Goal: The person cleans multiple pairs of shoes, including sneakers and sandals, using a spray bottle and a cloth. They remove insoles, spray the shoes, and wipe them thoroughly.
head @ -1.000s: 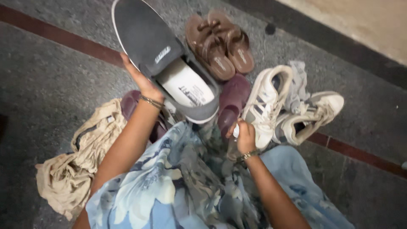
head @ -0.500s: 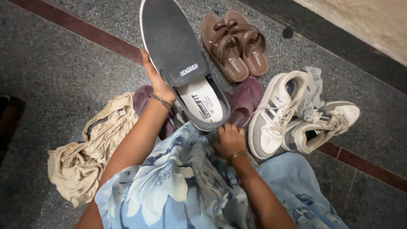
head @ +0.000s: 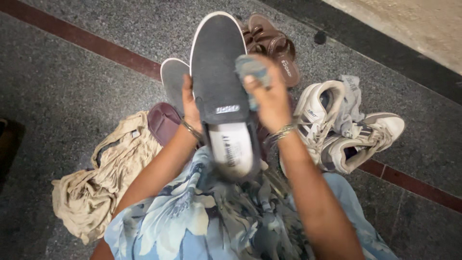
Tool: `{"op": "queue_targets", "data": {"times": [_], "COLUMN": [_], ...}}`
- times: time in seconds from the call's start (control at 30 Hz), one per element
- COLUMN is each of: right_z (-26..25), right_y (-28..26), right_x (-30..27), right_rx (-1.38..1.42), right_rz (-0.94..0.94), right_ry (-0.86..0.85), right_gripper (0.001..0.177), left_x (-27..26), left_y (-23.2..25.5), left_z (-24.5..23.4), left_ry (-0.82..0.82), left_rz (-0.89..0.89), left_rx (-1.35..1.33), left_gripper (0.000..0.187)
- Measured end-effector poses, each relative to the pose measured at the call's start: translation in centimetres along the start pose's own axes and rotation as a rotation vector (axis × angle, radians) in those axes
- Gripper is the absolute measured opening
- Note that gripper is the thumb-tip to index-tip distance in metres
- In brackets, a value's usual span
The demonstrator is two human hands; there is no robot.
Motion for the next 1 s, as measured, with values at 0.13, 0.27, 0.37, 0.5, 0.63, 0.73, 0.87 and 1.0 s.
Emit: {"op": "queue_targets", "data": {"times": [0.13, 0.27, 0.37, 0.5, 0.63, 0.73, 0.87, 1.0], "right_z": [1.1, -2.2, -5.5, -5.5, -1.1, 1.7, 3.0, 2.9], "right_y": [0.8, 1.9, 1.0, -2.9, -3.6, -1.5, 0.7, 2.0], "right_x": [-4.1, -10.9, -11.5, -9.8, -9.0, -6.8, -5.6, -5.1], "right_rx": [-0.287, 0.092, -0.234, -1.008, -0.735, -0.856, -0.74, -0.557], "right_rz": [-0.187, 0.288, 0.353, -0.32, 0.069, -0.036, -0.023, 0.208], "right_ry": [-0.2, -0.136, -0.133, -0.259, -0.322, -0.347, -0.281, -0.185], "right_gripper": [0.038, 0.038, 0.037, 0.036, 0.024, 0.034, 0.049, 0.054], "left_x": [-0.1, -0.6, -1.0, 0.1, 0.2, 0.4, 0.3, 0.6], "left_y": [0.5, 2.1, 2.9, 3.3, 2.7, 2.7, 3.0, 2.8], "left_z": [-1.5, -2.5, -2.1, -0.8, 0.2, 1.2, 2.0, 2.2], "left_ry": [-0.115, -0.031, -0.025, -0.046, -0.062, -0.065, -0.01, -0.031], "left_rz": [0.116, 0.104, 0.126, 0.098, 0.088, 0.145, 0.193, 0.22], "left_rx": [-0.081, 0.001, 0.096, 0.137, 0.19, 0.225, 0.368, 0.344], "left_gripper": [0.076, 0.083, 0.085, 0.085, 0.083, 0.079, 0.075, 0.074]}}
Point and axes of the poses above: each hand's wrist, its own x-axis towards the middle knuckle, its own z-axis out of the palm, y = z × x, the point moved 1 cm from there along x, towards the middle knuckle, and after that the axes turned 8 degrees about -z, right-handed, at the moved point
